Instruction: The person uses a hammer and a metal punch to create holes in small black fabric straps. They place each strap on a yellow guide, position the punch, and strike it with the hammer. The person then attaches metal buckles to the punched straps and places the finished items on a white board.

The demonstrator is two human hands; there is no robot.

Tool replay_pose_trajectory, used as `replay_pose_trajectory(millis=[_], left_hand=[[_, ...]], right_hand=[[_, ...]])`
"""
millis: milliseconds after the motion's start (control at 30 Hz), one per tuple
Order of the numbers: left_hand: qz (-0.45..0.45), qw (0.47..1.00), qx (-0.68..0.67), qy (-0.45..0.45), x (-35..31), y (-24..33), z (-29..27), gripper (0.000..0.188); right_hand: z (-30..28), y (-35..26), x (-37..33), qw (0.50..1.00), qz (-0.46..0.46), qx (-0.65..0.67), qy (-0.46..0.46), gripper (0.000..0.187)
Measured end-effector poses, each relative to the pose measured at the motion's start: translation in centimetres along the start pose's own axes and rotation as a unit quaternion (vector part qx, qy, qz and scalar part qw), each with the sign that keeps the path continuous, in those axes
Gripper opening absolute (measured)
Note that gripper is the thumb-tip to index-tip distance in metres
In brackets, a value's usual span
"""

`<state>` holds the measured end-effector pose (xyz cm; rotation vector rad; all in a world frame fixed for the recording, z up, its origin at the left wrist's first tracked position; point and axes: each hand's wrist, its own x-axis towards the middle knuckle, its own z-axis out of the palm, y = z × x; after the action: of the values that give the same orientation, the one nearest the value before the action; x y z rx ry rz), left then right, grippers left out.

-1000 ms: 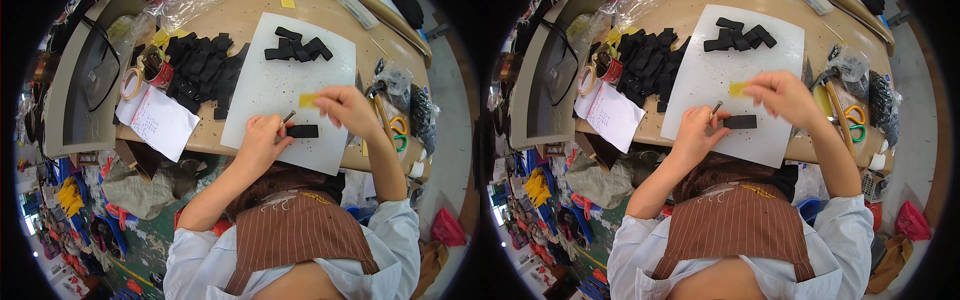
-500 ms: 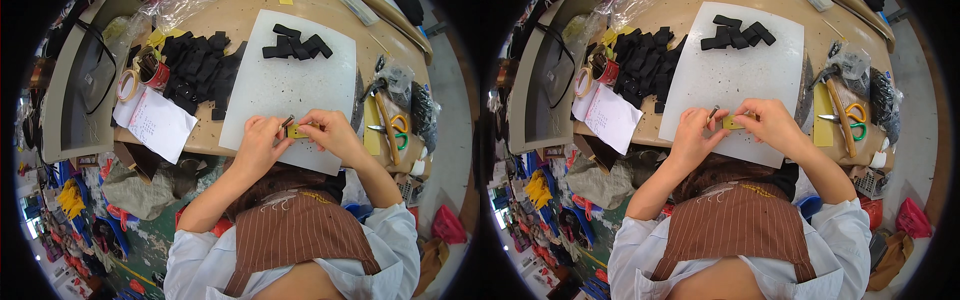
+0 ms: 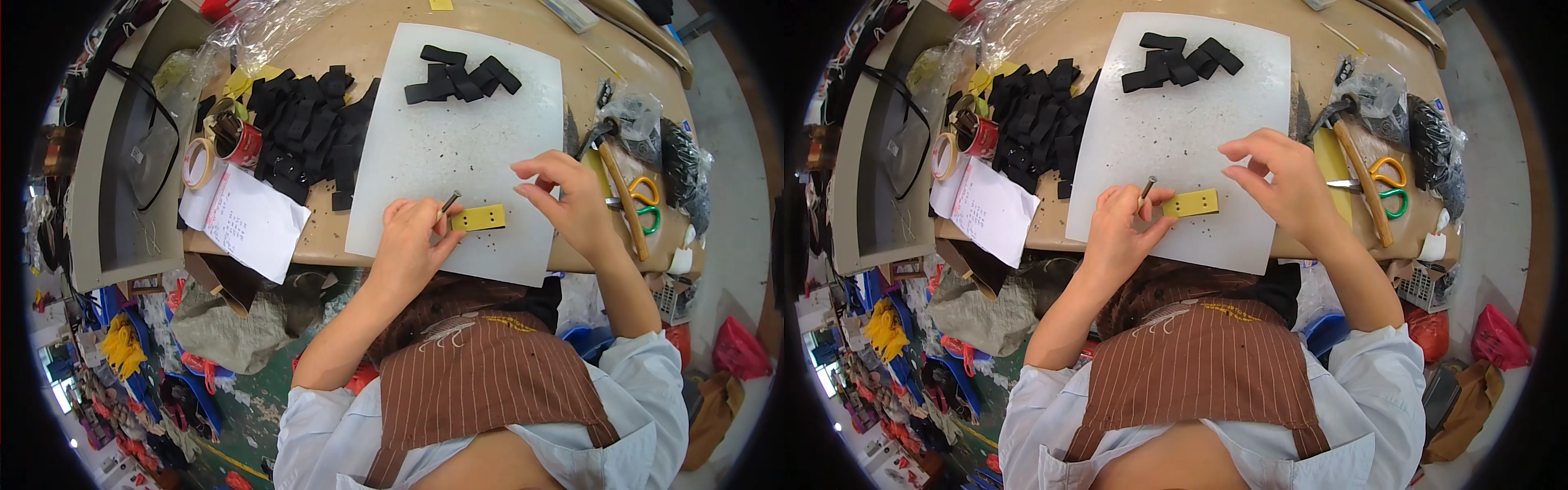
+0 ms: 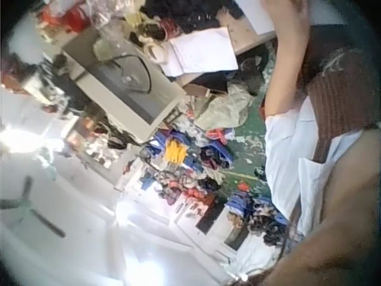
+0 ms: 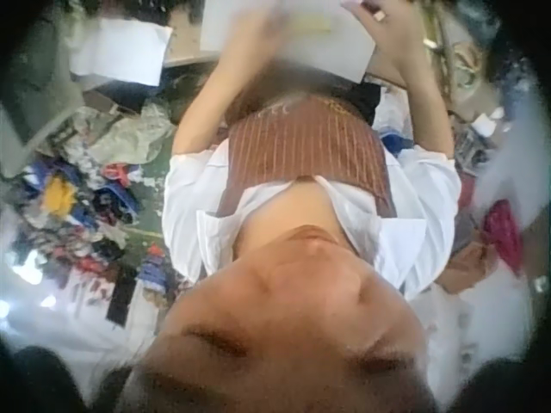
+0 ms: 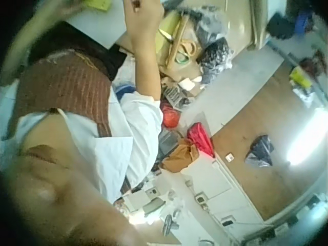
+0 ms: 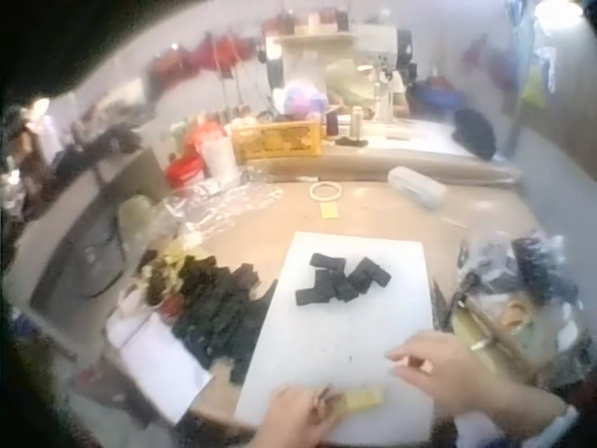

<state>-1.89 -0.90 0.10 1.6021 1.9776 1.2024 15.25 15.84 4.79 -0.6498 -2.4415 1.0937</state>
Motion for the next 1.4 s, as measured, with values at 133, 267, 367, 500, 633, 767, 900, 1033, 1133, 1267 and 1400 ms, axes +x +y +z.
replay_pose_trajectory(millis=[133, 267, 367, 500, 633, 767, 900, 1033, 1133, 1267, 1400], left_hand=[[0.002, 1.0, -0.001, 0.001, 0.1, 0.2, 0.0, 0.04], [0.006, 1.0, 0.006, -0.002, 0.0, 0.3, 0.0, 0.039], [0.008, 1.0, 0.016, -0.014, 0.0, 0.2, -0.1, 0.037], [0.016, 0.999, 0.032, -0.038, -0.1, 0.0, -0.3, 0.03], [0.002, 0.994, -0.103, 0.028, 0.5, 0.1, -0.8, 0.013], [0.014, 0.983, -0.172, 0.063, 2.8, 2.0, -1.2, 0.01], [-0.023, 0.967, -0.252, -0.028, 3.1, 2.6, 0.5, 0.006], [-0.018, 0.984, -0.175, -0.026, 2.7, 1.0, 2.7, 0.007], [-0.021, 0.986, -0.166, -0.013, 2.7, 1.3, 2.8, 0.007], [-0.013, 0.984, -0.179, -0.008, 2.7, 1.0, 3.1, 0.009], [0.055, 0.992, -0.113, 0.021, 2.5, 1.3, 3.0, 0.009]], right_hand=[[1.2, 1.5, -2.6, 0.995, -0.084, -0.047, -0.04, 0.019], [2.6, 1.9, -3.3, 0.991, -0.119, -0.058, 0.014, 0.02], [3.0, 2.6, -3.3, 0.984, -0.161, -0.072, 0.012, 0.021], [3.1, 2.6, -3.3, 0.983, -0.169, -0.069, 0.016, 0.02], [2.9, 2.4, -3.1, 0.983, -0.165, -0.08, 0.002, 0.019], [2.8, 2.3, -3.1, 0.984, -0.156, -0.083, -0.01, 0.019], [2.4, 2.0, -2.9, 0.978, -0.173, -0.116, -0.019, 0.02], [1.0, 2.2, -2.9, 0.974, -0.159, -0.163, 0.011, 0.02], [-2.9, 6.6, -3.2, 0.962, -0.035, -0.211, 0.169, 0.025], [-8.1, 14.0, -6.8, 0.888, 0.129, -0.404, 0.175, 0.023], [-12.0, 12.3, -5.1, 0.945, 0.183, -0.242, 0.12, 0.021]])
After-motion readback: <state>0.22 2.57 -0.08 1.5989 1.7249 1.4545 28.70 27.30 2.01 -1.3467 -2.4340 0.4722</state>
